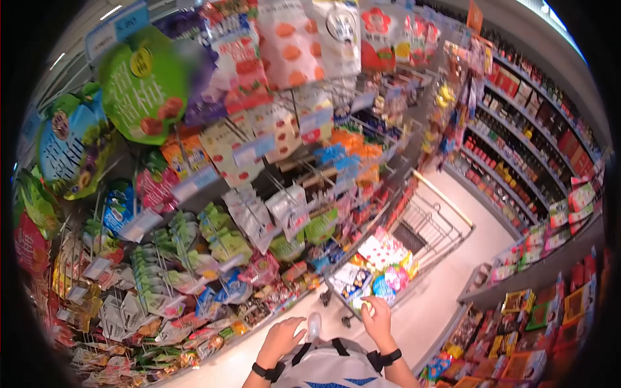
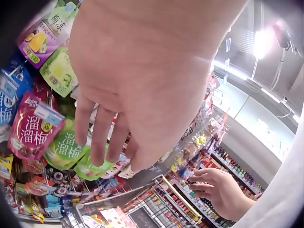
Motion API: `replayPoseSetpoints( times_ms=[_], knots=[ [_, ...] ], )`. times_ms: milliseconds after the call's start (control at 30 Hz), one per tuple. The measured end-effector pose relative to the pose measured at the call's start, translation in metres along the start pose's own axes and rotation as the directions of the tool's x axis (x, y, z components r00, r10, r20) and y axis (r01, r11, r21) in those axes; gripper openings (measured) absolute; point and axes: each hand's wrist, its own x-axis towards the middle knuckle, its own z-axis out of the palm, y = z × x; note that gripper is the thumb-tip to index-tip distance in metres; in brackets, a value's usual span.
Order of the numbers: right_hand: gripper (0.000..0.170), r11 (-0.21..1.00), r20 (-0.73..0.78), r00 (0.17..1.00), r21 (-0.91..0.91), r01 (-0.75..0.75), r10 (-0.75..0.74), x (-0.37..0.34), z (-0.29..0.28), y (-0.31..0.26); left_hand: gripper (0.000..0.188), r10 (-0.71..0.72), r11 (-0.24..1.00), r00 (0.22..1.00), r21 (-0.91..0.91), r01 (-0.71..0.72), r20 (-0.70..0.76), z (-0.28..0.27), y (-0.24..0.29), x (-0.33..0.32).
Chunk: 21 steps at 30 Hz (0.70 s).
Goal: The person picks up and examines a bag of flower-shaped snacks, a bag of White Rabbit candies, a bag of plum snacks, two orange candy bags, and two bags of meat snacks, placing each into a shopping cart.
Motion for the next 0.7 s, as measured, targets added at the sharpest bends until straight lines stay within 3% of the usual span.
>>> replayPoseSetpoints(
  times_ms=[100, 167, 267, 333, 433, 700],
  knots=[
    [0.018, 0.998, 0.030, 0.998, 0.015, -0.064, 0.064, -0.036, -0.015, 0.001, 0.042, -0.092, 0.995, 0.988, -0.026, 0.096, 0.120, 0.030, 0.004, -0.024],
    [0.019, 0.991, 0.054, 0.989, -0.017, -0.136, 0.136, -0.059, -0.024, 0.005, 0.048, -0.087, 0.996, 0.985, 0.017, 0.086, 0.147, 0.051, -0.002, -0.048],
    [0.016, 0.990, 0.079, 0.987, 0.007, -0.139, 0.138, -0.091, -0.043, 0.017, 0.058, -0.202, 0.979, 0.927, 0.087, 0.184, 0.317, 0.076, -0.010, -0.080],
    [0.012, 0.998, 0.094, 0.993, -0.021, -0.062, 0.064, -0.103, -0.054, 0.025, 0.065, -0.290, 0.957, 0.861, 0.138, 0.256, 0.418, 0.084, -0.011, -0.092],
    [0.011, 0.985, 0.062, 0.984, -0.044, -0.166, 0.169, -0.107, -0.073, 0.015, 0.066, -0.277, 0.961, 0.875, 0.096, 0.260, 0.397, 0.094, -0.010, -0.103],
    [0.021, 0.977, 0.091, 0.975, -0.089, -0.195, 0.203, -0.100, -0.101, 0.010, 0.065, -0.256, 0.965, 0.912, 0.032, 0.260, 0.320, 0.101, -0.011, -0.091]
  ],
)
